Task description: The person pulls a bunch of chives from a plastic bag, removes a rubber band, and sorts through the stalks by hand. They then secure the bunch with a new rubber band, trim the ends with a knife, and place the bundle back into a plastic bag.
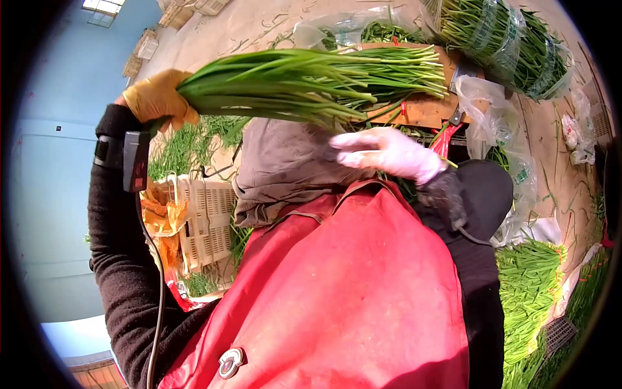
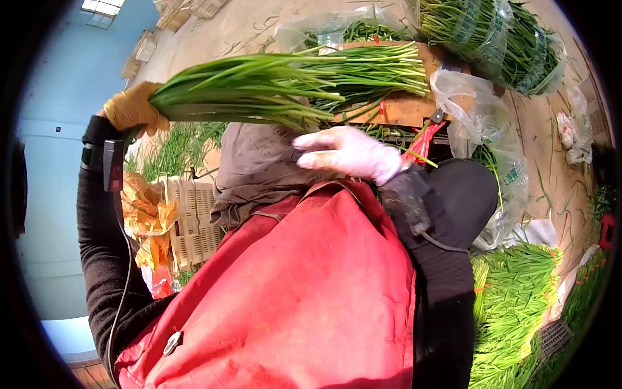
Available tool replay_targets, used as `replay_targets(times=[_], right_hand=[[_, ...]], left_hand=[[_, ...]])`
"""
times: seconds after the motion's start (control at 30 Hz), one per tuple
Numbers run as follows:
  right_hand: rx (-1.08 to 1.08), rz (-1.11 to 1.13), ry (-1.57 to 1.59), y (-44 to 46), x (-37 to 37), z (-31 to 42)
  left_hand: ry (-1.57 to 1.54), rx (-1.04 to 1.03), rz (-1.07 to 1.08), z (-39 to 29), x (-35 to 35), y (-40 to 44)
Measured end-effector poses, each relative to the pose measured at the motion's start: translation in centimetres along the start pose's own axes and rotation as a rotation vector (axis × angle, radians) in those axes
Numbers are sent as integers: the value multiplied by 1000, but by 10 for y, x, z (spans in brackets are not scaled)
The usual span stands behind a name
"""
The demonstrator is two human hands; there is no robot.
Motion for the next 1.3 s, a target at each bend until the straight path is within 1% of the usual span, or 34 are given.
replay_targets(times=[0.07, 0.1, 0.13, 0.2, 0.23, 0.27, 0.33, 0.37, 0.4, 0.43, 0.47, 0.5, 0.53, 0.6, 0.67, 0.7, 0.73, 0.8, 0.83, 0.9, 0.93, 1.0, 1.07, 1.1, 1.13, 1.17, 1.2, 1.27, 1.3], right_hand=[[-238, 90, 323, 13, -14, -10], [-243, 132, 462, 18, -20, -14], [-201, 137, 435, 23, -24, -15], [9, 196, 517, 36, -33, -16], [6, 245, 608, 36, -33, -16], [28, 223, 665, 35, -33, -14], [73, 180, 790, 33, -37, -12], [31, 119, 882, 28, -36, -8], [91, 112, 962, 25, -32, -16], [149, 102, 1042, 23, -27, -34], [204, 91, 1123, 20, -24, -50], [174, 33, 1163, 17, -21, -64], [129, -63, 1212, 11, -19, -65], [99, -158, 1375, 13, -15, -78], [104, -312, 1356, 16, -7, -80], [111, -389, 1341, 18, -2, -80], [109, -471, 1280, 21, 5, -83], [92, -513, 1209, 29, 10, -80], [55, -533, 1219, 30, 11, -79], [74, -505, 1235, 40, 17, -82], [83, -493, 1242, 43, 20, -83], [30, -498, 1272, 48, 17, -73], [1, -482, 1301, 54, 19, -74], [-31, -475, 1340, 55, 15, -69], [29, -456, 1335, 59, 20, -77], [36, -491, 1335, 61, 23, -80], [45, -527, 1334, 62, 23, -78], [52, -501, 1331, 65, 23, -76], [49, -488, 1338, 67, 25, -80]], left_hand=[[82, -11, -94, -24, 18, -20], [111, -3, -132, -31, 25, -28], [138, 6, -170, -36, 31, -34], [132, -58, -176, -41, 35, -49], [130, -86, -176, -41, 35, -56], [39, -100, -150, -35, 29, -60], [130, -89, -252, -28, 3, -70], [132, -269, -344, -16, -15, -67], [129, -450, -433, 3, -39, -62], [33, -405, -434, 26, -73, -51], [63, -345, -383, 34, -101, -52], [96, -287, -330, 42, -130, -54], [251, -217, -225, 35, -155, -59], [95, -422, -107, 19, -191, -71], [-55, -444, 85, 19, -218, -71], [-89, -525, 88, 14, -218, -76], [-39, -486, 231, 15, -214, -78], [66, -401, 514, 22, -202, -80], [-530, -99, 704, 41, -215, -75], [-615, -67, 687, 59, -200, -64], [-112, -344, 489, 60, -170, -54], [-288, -402, 316, 81, -148, -21], [-452, -207, 238, 100, -134, 18], [-440, -155, 161, 104, -134, 41], [-429, -104, 84, 103, -135, 61], [-362, -171, 94, 87, -133, 69], [-179, -279, 72, 80, -134, 85], [-311, -404, -102, 64, -129, 109], [-384, -392, -95, 56, -127, 121]])
Point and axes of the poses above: each hand's wrist, its own y-axis towards the middle knuckle, its own x-axis out of the back of the hand, z = x × y, the point moved 4 cm from there along y, towards the middle knuckle, and after that the axes turned 15 degrees about y, right-handed, at the moved point
